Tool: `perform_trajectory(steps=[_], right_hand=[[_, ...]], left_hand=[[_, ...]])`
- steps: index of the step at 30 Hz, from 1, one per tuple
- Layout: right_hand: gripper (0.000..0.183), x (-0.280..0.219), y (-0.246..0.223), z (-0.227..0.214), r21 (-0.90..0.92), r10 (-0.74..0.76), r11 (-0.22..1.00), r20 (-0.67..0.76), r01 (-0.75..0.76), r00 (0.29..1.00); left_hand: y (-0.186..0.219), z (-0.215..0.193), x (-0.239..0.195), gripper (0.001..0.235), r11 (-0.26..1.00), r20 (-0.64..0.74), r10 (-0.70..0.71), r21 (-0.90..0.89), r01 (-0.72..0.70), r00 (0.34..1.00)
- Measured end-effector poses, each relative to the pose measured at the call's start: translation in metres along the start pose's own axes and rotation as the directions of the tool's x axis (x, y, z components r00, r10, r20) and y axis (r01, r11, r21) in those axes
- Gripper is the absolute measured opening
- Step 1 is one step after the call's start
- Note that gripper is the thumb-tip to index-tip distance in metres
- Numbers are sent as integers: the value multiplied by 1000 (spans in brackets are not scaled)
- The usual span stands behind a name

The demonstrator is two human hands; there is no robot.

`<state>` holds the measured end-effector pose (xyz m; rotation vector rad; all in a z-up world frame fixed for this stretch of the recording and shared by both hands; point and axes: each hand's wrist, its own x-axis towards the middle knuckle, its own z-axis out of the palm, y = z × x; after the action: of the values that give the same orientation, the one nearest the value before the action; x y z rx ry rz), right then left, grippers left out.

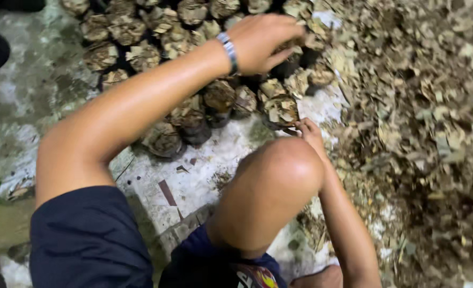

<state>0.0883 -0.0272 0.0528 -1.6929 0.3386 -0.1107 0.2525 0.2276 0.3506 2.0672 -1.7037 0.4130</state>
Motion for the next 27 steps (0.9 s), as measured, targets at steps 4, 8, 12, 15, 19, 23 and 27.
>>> perform_trajectory(steps=[4,8,12,15,19,23,27], right_hand=[[13,31,-33,68,387,168,901,104,-196,980],[14,67,-23,103,333,174,922,101,-198,980],[9,81,15,104,412,129,895,133,-173,983],[10,74,33,94,477,33,874,138,-95,990],[34,56,27,100,154,-200,970,72,188,977],[75,36,1,119,284,-157,948,29,143,987],[95,30,-27,134,35,-314,948,-57,316,948]], left_hand=[[-2,-20,-76,25,951,85,-305,-31,309,948],[9,-24,-124,20,902,80,-409,-115,417,909],[12,-10,-159,23,850,130,-515,-52,524,848],[-3,21,-165,29,823,206,-562,45,566,801],[-53,67,-134,52,855,178,-506,235,463,844],[-96,94,-96,93,683,361,-724,264,681,587],[-107,108,-75,104,620,444,-778,422,662,445]])
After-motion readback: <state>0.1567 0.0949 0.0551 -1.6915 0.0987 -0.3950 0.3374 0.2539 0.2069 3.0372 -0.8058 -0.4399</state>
